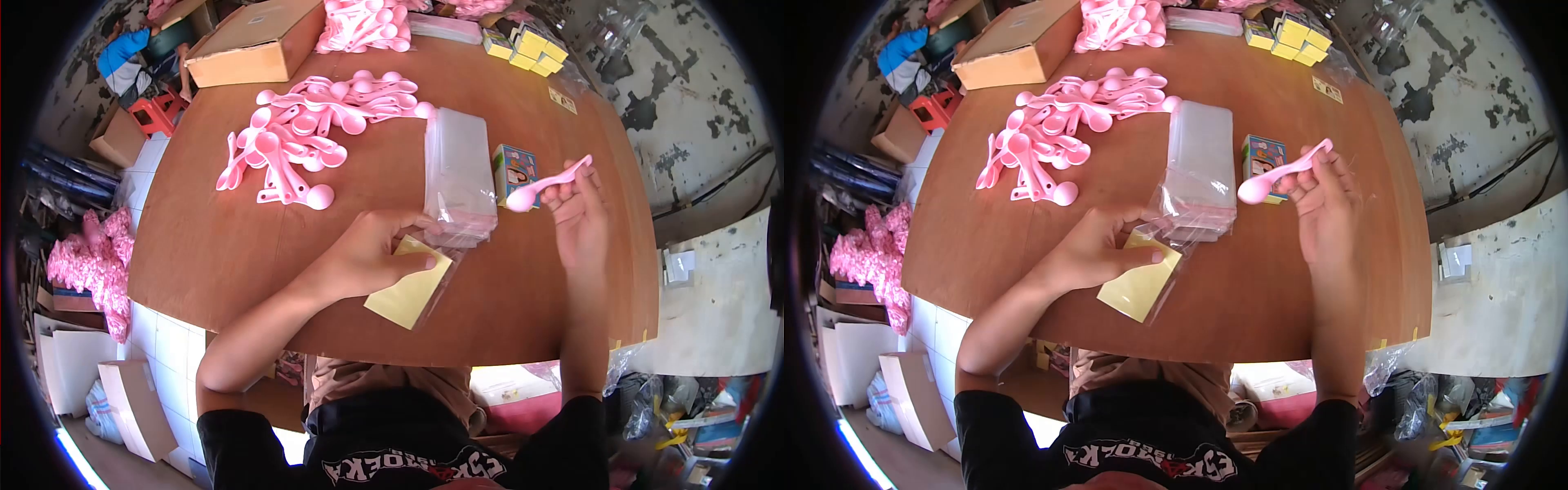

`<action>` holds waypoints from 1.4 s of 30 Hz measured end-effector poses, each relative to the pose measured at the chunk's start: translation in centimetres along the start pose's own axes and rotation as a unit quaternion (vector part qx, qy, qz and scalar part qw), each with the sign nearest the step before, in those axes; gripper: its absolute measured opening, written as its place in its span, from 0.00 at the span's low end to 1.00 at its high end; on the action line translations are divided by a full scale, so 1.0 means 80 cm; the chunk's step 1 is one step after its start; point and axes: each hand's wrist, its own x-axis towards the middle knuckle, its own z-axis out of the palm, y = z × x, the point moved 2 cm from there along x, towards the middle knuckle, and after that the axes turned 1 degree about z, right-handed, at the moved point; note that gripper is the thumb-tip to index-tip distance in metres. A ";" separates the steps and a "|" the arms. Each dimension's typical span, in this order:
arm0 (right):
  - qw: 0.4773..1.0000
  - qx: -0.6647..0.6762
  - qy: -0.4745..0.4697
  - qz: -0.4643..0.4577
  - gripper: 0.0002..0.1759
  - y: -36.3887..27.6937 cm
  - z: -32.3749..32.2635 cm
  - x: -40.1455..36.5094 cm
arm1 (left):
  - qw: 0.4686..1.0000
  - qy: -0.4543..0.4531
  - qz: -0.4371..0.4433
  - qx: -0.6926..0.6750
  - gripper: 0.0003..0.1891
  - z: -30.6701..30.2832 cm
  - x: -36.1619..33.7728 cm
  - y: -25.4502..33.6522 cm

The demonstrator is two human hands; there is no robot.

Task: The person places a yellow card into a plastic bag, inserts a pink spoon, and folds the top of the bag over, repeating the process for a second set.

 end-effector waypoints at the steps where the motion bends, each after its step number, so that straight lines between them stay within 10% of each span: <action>1: 1.000 0.001 0.003 -0.001 0.09 0.002 -0.002 -0.004 | 1.000 -0.003 0.000 0.001 0.17 0.001 0.001 -0.005; 20: 0.990 -0.018 -0.037 0.138 0.06 0.035 -0.014 -0.030 | 0.991 -0.040 0.040 0.119 0.18 0.011 -0.001 0.008; 42: 0.991 -0.097 -0.035 0.080 0.07 0.033 0.018 -0.061 | 0.996 -0.002 0.080 0.026 0.18 0.021 0.004 -0.012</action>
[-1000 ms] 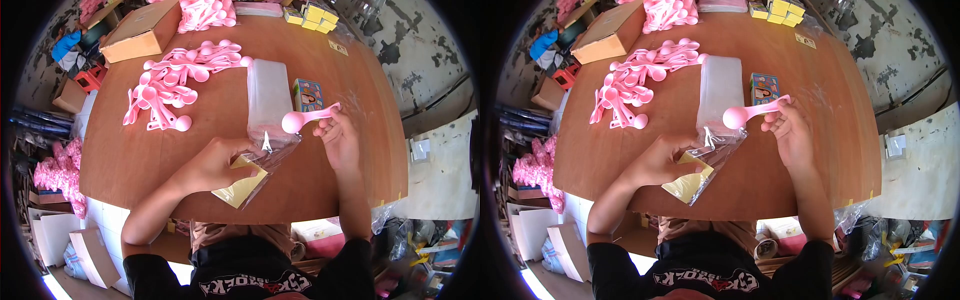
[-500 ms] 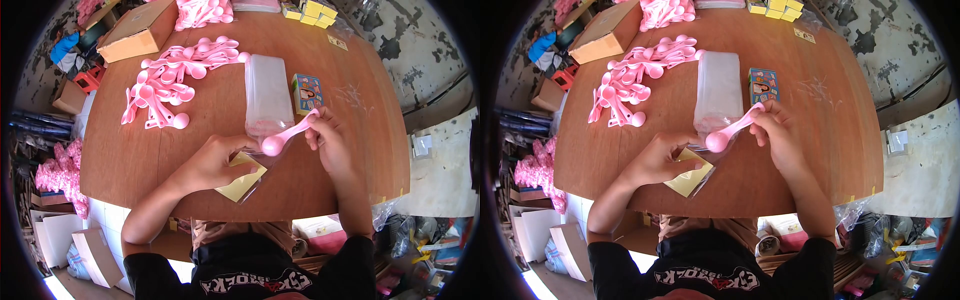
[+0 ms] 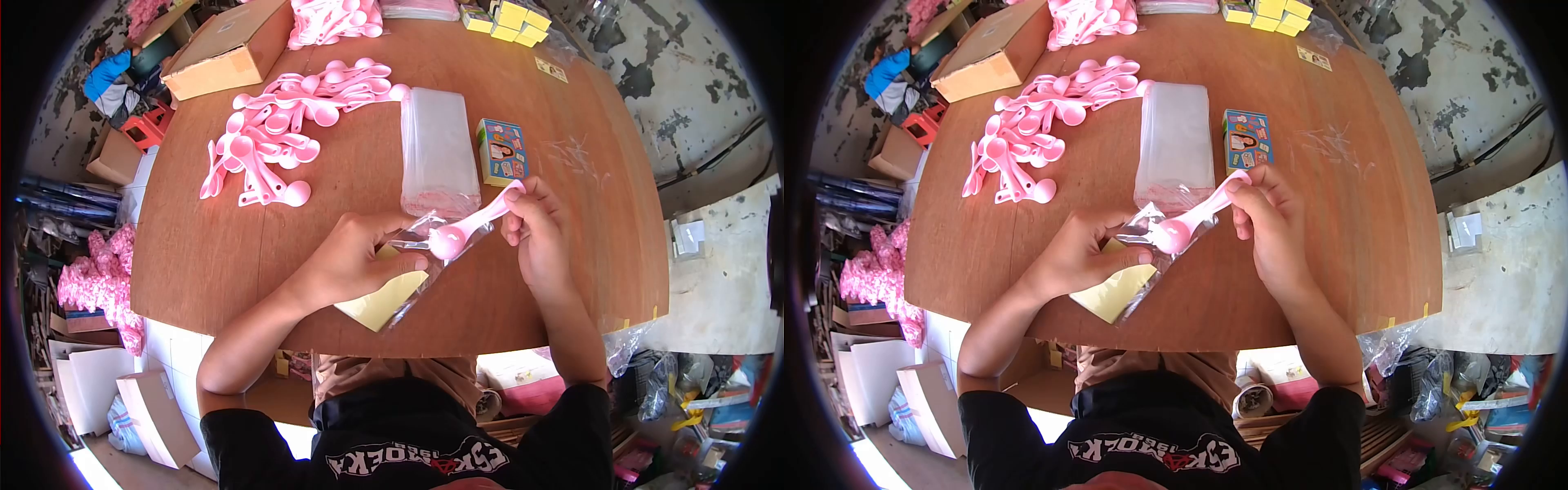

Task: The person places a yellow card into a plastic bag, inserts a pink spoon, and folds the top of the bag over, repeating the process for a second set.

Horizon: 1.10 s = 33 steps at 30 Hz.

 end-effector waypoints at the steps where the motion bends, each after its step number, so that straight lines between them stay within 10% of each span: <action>1: 1.000 0.000 0.000 0.000 0.07 0.001 0.001 0.000 | 1.000 0.000 0.000 0.000 0.18 0.000 0.001 0.000; 33: 0.979 -0.099 -0.061 -0.170 0.02 0.025 0.038 -0.026 | 0.992 0.070 0.066 0.079 0.08 0.006 -0.003 0.012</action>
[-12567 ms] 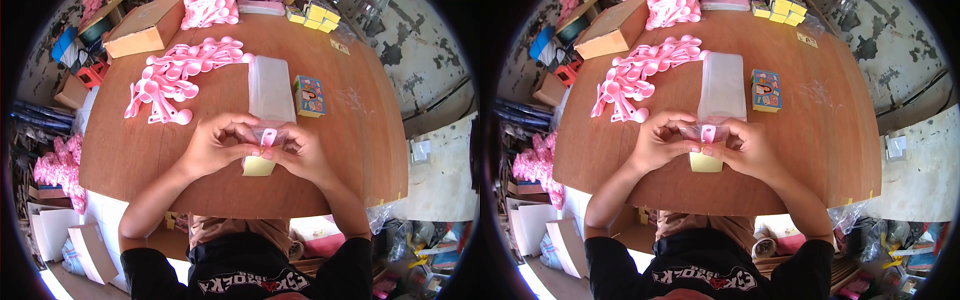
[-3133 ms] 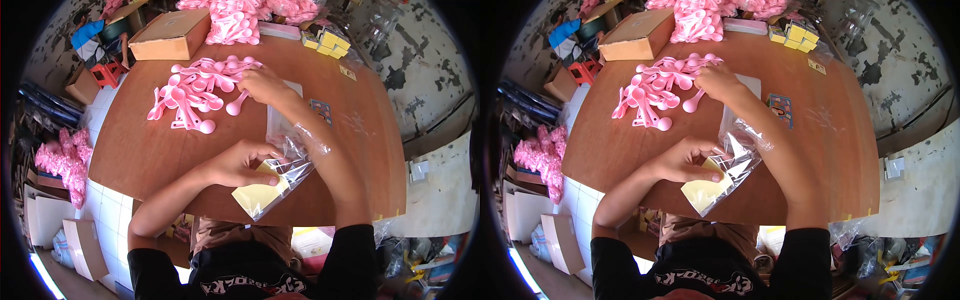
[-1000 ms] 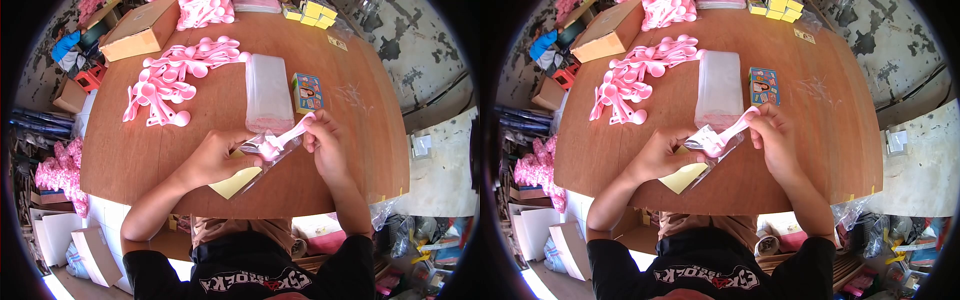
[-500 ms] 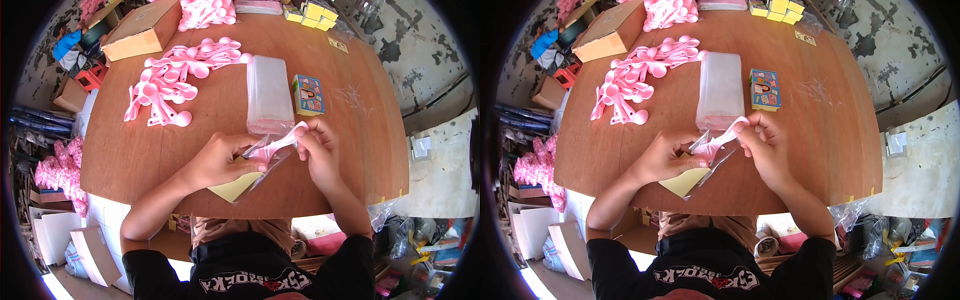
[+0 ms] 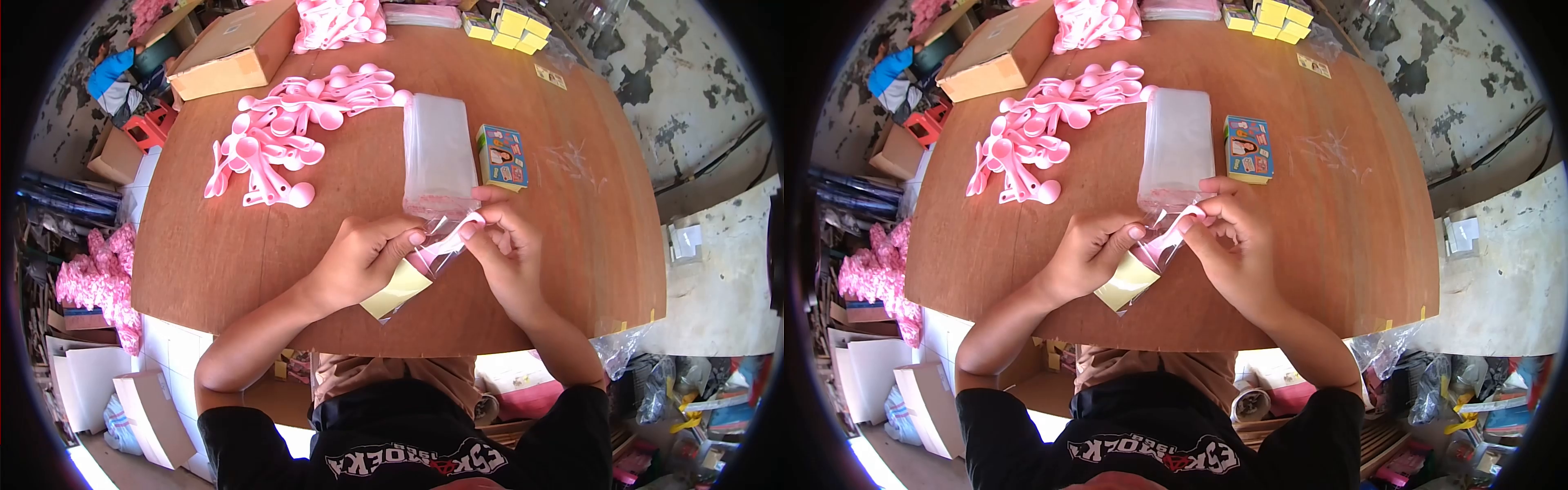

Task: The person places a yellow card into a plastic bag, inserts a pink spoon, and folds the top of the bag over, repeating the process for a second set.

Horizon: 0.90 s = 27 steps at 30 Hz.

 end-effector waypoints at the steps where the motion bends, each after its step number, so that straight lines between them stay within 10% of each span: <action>1: 1.000 0.004 -0.004 0.013 0.02 -0.002 0.002 -0.001 | 1.000 0.001 0.001 0.000 0.08 0.000 0.000 0.000; 6: 0.992 0.057 -0.054 0.100 0.06 -0.032 -0.005 0.005 | 0.995 0.059 0.036 -0.065 0.11 0.001 -0.006 0.007; 14: 0.960 -0.230 -0.006 -0.162 0.17 -0.164 -0.073 0.112 | 0.987 0.130 0.066 -0.060 0.11 -0.021 0.001 -0.002; 16: 0.837 -0.449 -0.040 -0.309 0.17 -0.183 -0.074 0.139 | 0.986 0.129 0.063 -0.080 0.10 -0.021 0.002 -0.005; 27: 0.913 -0.359 -0.111 -0.162 0.29 -0.193 -0.025 0.071 | 0.986 0.076 0.029 -0.142 0.10 -0.021 -0.001 -0.002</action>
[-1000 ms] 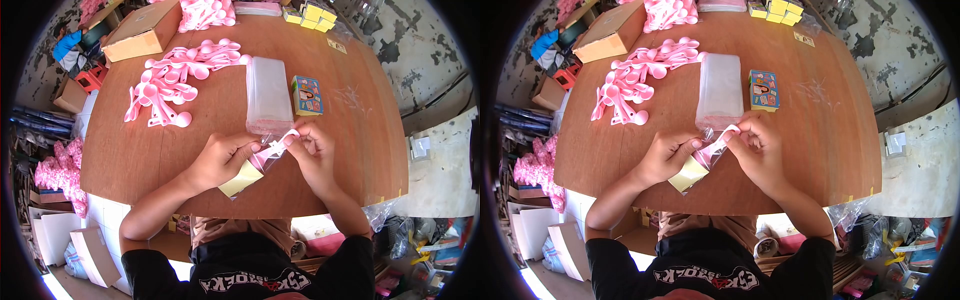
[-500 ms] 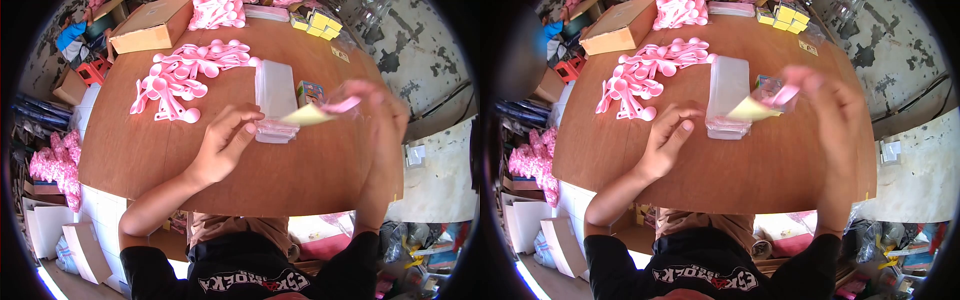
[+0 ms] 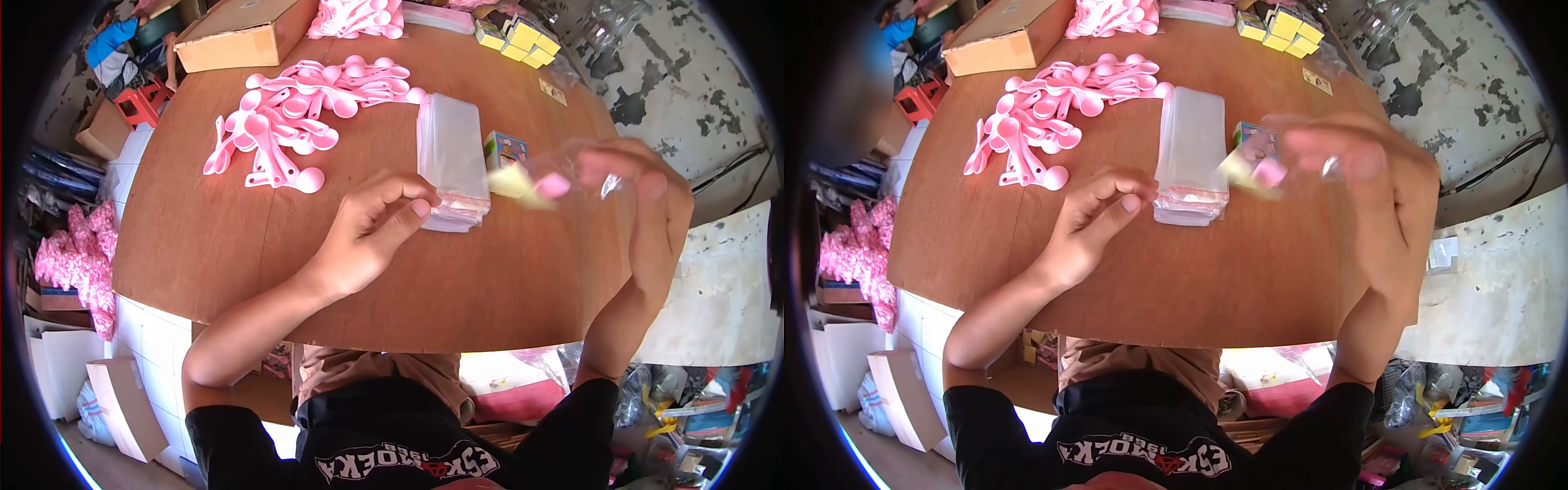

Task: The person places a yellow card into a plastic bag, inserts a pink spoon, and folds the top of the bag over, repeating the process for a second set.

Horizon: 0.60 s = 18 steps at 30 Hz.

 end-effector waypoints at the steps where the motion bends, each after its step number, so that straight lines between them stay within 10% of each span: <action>1: 0.997 0.054 -0.007 0.051 0.33 -0.004 0.008 -0.004 | 1.000 -0.009 0.000 0.004 0.14 0.000 -0.001 -0.002; 7: 0.851 0.377 -0.213 0.296 0.27 0.044 0.097 -0.035 | 0.954 -0.155 -0.080 -0.242 0.40 0.008 -0.005 0.002; 11: 0.829 0.428 -0.176 0.312 0.25 0.077 0.135 -0.046 | 0.970 -0.111 -0.132 -0.172 0.19 0.016 0.000 -0.001; 18: 0.999 0.040 -0.007 0.011 0.07 0.069 0.148 -0.054 | 0.981 -0.087 -0.152 -0.081 0.13 0.020 -0.004 -0.017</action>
